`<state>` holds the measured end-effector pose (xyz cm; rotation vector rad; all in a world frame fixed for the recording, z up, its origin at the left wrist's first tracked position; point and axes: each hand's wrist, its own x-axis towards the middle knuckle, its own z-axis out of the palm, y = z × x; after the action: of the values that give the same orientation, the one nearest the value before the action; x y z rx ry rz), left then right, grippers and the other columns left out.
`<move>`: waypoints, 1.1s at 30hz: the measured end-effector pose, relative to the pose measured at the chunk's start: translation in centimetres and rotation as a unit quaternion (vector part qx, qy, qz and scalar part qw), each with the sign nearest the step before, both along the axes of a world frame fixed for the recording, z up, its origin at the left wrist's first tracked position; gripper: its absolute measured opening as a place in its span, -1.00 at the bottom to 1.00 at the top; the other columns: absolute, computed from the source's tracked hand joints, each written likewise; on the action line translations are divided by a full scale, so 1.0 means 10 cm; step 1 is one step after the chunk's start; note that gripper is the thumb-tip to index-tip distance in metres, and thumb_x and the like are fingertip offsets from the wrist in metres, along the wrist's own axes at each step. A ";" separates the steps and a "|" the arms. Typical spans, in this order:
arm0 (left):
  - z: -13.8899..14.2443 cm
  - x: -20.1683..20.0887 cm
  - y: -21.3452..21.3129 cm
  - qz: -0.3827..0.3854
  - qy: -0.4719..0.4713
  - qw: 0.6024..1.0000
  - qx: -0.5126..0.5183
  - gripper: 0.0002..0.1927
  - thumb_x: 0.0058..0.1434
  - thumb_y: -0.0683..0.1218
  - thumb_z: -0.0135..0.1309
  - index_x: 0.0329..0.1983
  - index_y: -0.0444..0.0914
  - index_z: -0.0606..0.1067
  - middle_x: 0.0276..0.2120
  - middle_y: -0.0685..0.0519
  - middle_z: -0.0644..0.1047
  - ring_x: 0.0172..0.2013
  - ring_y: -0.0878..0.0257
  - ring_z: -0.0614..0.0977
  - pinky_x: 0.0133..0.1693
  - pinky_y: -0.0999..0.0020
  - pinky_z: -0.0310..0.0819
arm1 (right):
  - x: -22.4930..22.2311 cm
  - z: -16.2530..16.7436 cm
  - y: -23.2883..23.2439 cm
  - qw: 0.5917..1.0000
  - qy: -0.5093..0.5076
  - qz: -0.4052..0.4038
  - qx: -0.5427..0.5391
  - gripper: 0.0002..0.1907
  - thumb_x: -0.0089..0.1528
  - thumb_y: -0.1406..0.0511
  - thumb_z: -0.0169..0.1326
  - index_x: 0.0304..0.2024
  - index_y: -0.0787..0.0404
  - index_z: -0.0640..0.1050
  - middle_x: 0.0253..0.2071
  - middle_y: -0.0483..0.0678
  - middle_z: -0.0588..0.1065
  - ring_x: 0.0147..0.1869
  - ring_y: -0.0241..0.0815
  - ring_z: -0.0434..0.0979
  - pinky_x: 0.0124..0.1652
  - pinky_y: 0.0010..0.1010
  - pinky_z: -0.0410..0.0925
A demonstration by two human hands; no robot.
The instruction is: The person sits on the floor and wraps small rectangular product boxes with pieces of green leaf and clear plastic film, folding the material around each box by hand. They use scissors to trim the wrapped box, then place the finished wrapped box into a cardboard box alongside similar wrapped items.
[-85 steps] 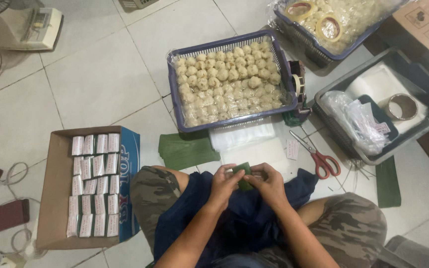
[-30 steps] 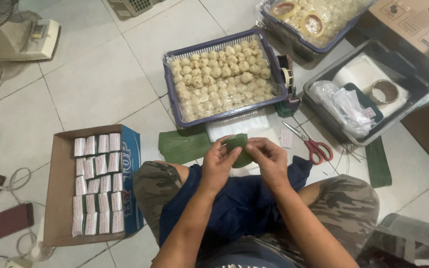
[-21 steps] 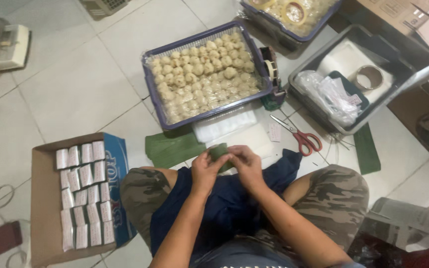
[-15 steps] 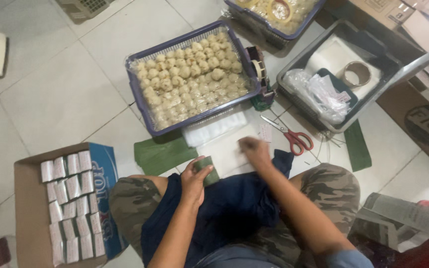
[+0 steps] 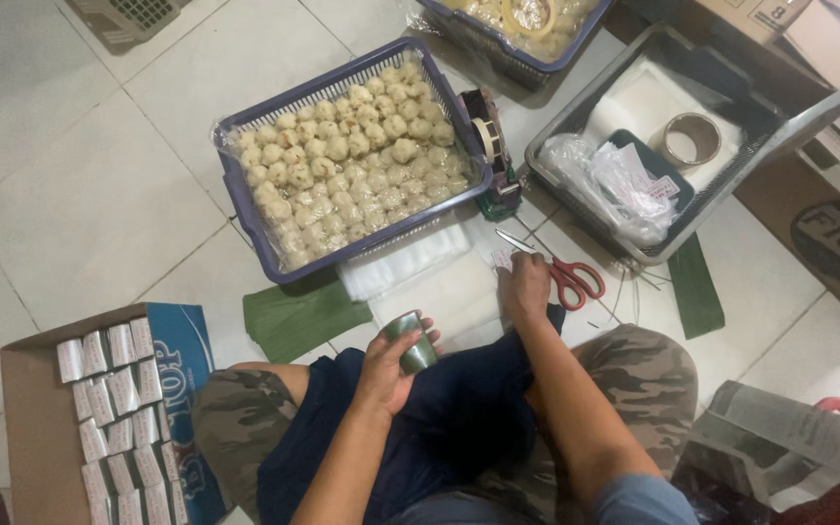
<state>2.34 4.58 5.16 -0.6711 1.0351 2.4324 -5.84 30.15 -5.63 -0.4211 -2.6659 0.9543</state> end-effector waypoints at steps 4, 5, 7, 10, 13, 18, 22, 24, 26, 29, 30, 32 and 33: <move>0.06 -0.02 0.03 -0.001 0.006 1.000 -0.010 -0.54 0.18 -0.25 0.13 0.17 -0.35 0.42 -0.04 -0.14 0.57 -0.05 0.01 0.64 -0.06 -0.02 0.65 | -0.01 0.00 0.02 1.000 -0.007 -0.001 0.011 -0.67 0.09 0.31 0.25 -0.09 0.26 0.59 -0.08 0.18 0.47 0.04 0.24 0.45 0.03 -0.05 0.34; 0.08 -0.04 0.03 -0.001 0.015 1.000 -0.011 -0.55 0.18 -0.24 0.13 0.17 -0.35 0.42 -0.04 -0.14 0.56 -0.05 0.01 0.64 -0.06 -0.02 0.66 | -0.02 0.00 0.02 1.000 -0.004 -0.007 0.007 -0.66 0.08 0.31 0.26 -0.10 0.25 0.59 -0.09 0.18 0.47 0.04 0.24 0.46 0.03 -0.05 0.34; 0.10 -0.07 0.03 0.001 0.032 0.999 -0.027 -0.57 0.21 -0.24 0.14 0.16 -0.37 0.42 -0.05 -0.16 0.56 -0.06 0.01 0.64 -0.06 -0.01 0.66 | -0.02 -0.02 0.01 1.000 0.008 -0.008 0.010 -0.65 0.06 0.32 0.26 -0.10 0.25 0.59 -0.10 0.17 0.47 0.04 0.24 0.46 0.02 -0.04 0.34; 0.14 -0.10 0.01 0.005 0.054 0.997 -0.054 -0.58 0.23 -0.23 0.15 0.16 -0.37 0.41 -0.06 -0.15 0.57 -0.08 0.04 0.64 -0.05 0.03 0.66 | 0.00 -0.05 0.00 0.999 0.032 0.002 0.024 -0.68 0.06 0.36 0.27 -0.12 0.25 0.59 -0.09 0.17 0.47 0.03 0.23 0.47 0.02 -0.04 0.34; 0.19 -0.10 0.01 0.015 0.089 0.993 -0.079 -0.56 0.24 -0.24 0.15 0.18 -0.35 0.39 -0.07 -0.13 0.57 -0.10 0.07 0.65 -0.05 0.09 0.66 | 0.04 -0.08 -0.03 0.999 0.044 0.002 0.014 -0.70 0.09 0.39 0.26 -0.12 0.23 0.58 -0.06 0.15 0.48 0.05 0.21 0.48 0.03 -0.06 0.36; 0.30 -0.11 0.02 0.025 0.160 0.980 -0.113 -0.55 0.25 -0.27 0.15 0.21 -0.34 0.38 -0.07 -0.14 0.57 -0.10 0.08 0.66 -0.04 0.14 0.64 | 0.01 -0.08 -0.05 0.997 0.077 0.014 0.011 -0.57 0.06 0.43 0.26 0.00 0.31 0.54 -0.08 0.20 0.46 0.02 0.26 0.45 0.01 -0.04 0.35; 0.41 -0.10 -0.01 0.019 0.173 0.980 -0.097 -0.56 0.27 -0.26 0.13 0.22 -0.34 0.38 -0.06 -0.15 0.57 -0.07 0.07 0.66 -0.01 0.13 0.65 | 0.02 -0.01 -0.08 0.998 0.055 0.012 0.007 -0.59 0.07 0.44 0.25 -0.01 0.28 0.56 -0.08 0.20 0.45 0.01 0.25 0.46 -0.01 -0.04 0.35; 0.46 -0.09 -0.03 0.016 0.169 0.983 -0.070 -0.56 0.28 -0.26 0.12 0.22 -0.34 0.38 -0.06 -0.15 0.57 -0.05 0.06 0.66 0.01 0.12 0.65 | 0.04 0.04 -0.08 0.998 0.062 0.018 0.016 -0.60 0.07 0.44 0.24 -0.02 0.27 0.57 -0.09 0.20 0.46 0.00 0.24 0.46 -0.02 -0.05 0.35; 0.51 -0.07 -0.04 0.016 0.162 0.986 -0.035 -0.56 0.29 -0.25 0.11 0.23 -0.36 0.37 -0.04 -0.16 0.56 -0.02 0.05 0.66 0.02 0.10 0.64 | 0.05 0.08 -0.09 0.997 0.071 0.018 0.027 -0.69 0.08 0.43 0.24 -0.10 0.26 0.59 -0.13 0.16 0.47 0.00 0.22 0.46 -0.02 -0.04 0.34; 0.56 -0.06 -0.03 0.027 0.138 0.990 -0.017 -0.54 0.25 -0.25 0.10 0.22 -0.27 0.34 -0.05 -0.14 0.55 -0.04 0.03 0.66 -0.03 0.06 0.66 | 0.04 0.09 -0.06 0.995 0.084 0.018 0.059 -0.81 0.09 0.44 0.20 -0.22 0.22 0.62 -0.17 0.09 0.50 -0.01 0.16 0.48 -0.01 -0.07 0.35; 0.58 -0.05 -0.03 0.026 0.141 0.989 -0.026 -0.54 0.25 -0.25 0.10 0.22 -0.25 0.34 -0.06 -0.14 0.54 -0.05 0.04 0.65 -0.05 0.04 0.67 | 0.05 0.08 -0.05 0.994 0.086 0.019 0.071 -0.84 0.09 0.45 0.17 -0.27 0.20 0.63 -0.19 0.06 0.51 -0.01 0.14 0.48 0.00 -0.09 0.36; 0.60 -0.04 -0.03 0.027 0.150 0.987 -0.046 -0.54 0.26 -0.26 0.10 0.21 -0.22 0.33 -0.08 -0.15 0.53 -0.09 0.04 0.64 -0.08 0.02 0.68 | 0.06 0.05 -0.01 0.993 0.108 0.019 0.048 -0.92 0.09 0.40 0.22 -0.34 0.22 0.64 -0.23 0.09 0.53 -0.07 0.16 0.50 -0.04 -0.09 0.35; 0.61 -0.03 -0.04 0.027 0.154 0.986 -0.051 -0.55 0.27 -0.26 0.10 0.22 -0.24 0.34 -0.08 -0.14 0.53 -0.10 0.04 0.64 -0.09 0.02 0.69 | 0.06 0.03 0.01 0.992 0.121 0.021 0.036 -0.94 0.09 0.38 0.24 -0.37 0.23 0.64 -0.25 0.10 0.54 -0.10 0.17 0.50 -0.06 -0.10 0.35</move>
<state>2.03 4.13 11.30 -0.3640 1.2821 2.5996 -5.21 30.22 -5.31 -0.2198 -2.4878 0.8582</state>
